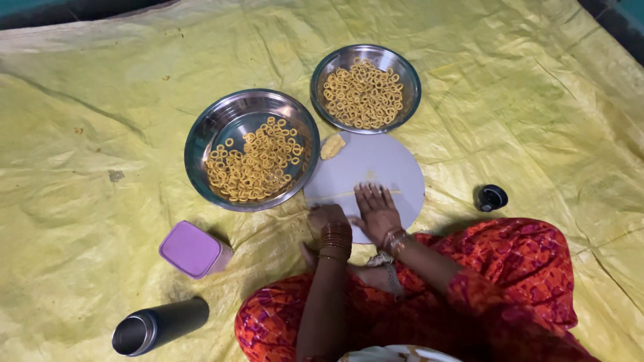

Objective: The person sits on a yellow tarp and shapes small pieces of yellow dough into ring shapes by hand. They roll the dough into thin strips, form loops, and place the finished rings into a metal bowl.

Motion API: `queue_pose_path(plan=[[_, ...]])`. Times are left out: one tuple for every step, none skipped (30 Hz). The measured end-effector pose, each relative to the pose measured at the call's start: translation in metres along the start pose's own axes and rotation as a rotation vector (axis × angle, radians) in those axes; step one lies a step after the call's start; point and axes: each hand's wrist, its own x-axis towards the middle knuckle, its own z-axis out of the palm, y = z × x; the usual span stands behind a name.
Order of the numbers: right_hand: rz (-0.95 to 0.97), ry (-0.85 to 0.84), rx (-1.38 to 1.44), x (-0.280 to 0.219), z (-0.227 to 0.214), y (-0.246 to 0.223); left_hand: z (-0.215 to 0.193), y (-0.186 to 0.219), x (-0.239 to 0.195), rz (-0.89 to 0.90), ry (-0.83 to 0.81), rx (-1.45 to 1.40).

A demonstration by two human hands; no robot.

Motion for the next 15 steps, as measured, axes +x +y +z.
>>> queue_pose_path(plan=[[-0.016,0.028,-0.023,-0.003,0.001,-0.001,0.001,0.0,0.001,0.028,-0.075,-0.016],[-0.032,0.056,-0.046,-0.005,0.002,-0.001,0.002,0.001,0.001,0.056,-0.15,-0.033],[0.003,-0.012,-0.006,-0.003,0.003,0.002,0.004,0.002,0.003,0.057,-0.126,-0.035],[0.04,-0.078,0.037,0.011,0.001,0.005,0.007,0.003,0.004,0.058,-0.102,-0.033],[0.077,-0.144,0.081,0.025,-0.002,0.011,0.01,0.004,0.006,0.059,-0.077,-0.031],[0.073,-0.109,0.082,0.038,-0.004,0.015,0.015,0.005,0.007,0.069,-0.092,-0.029],[0.069,-0.074,0.083,0.05,-0.006,0.02,0.021,0.007,0.009,0.079,-0.108,-0.027],[0.06,-0.041,0.083,0.058,-0.006,0.021,0.028,0.007,0.011,0.086,-0.124,-0.028],[0.053,-0.032,0.072,0.06,-0.003,0.02,0.033,0.007,0.016,0.047,-0.088,-0.027],[0.05,-0.025,0.062,0.055,0.001,0.018,0.038,0.009,0.022,0.012,-0.052,-0.023],[0.047,-0.017,0.053,0.048,0.005,0.016,0.043,0.008,0.028,-0.022,-0.017,-0.018],[0.027,-0.036,0.061,0.035,0.01,0.012,0.048,0.008,0.031,-0.012,-0.037,-0.017],[0.007,-0.056,0.068,0.019,0.016,0.008,0.052,0.008,0.034,-0.003,-0.057,-0.016],[-0.011,-0.076,0.076,0.005,0.019,0.006,0.054,0.009,0.035,0.009,-0.078,-0.015],[-0.04,-0.077,0.025,-0.005,0.019,0.008,0.055,0.01,0.036,0.007,-0.089,-0.02]])
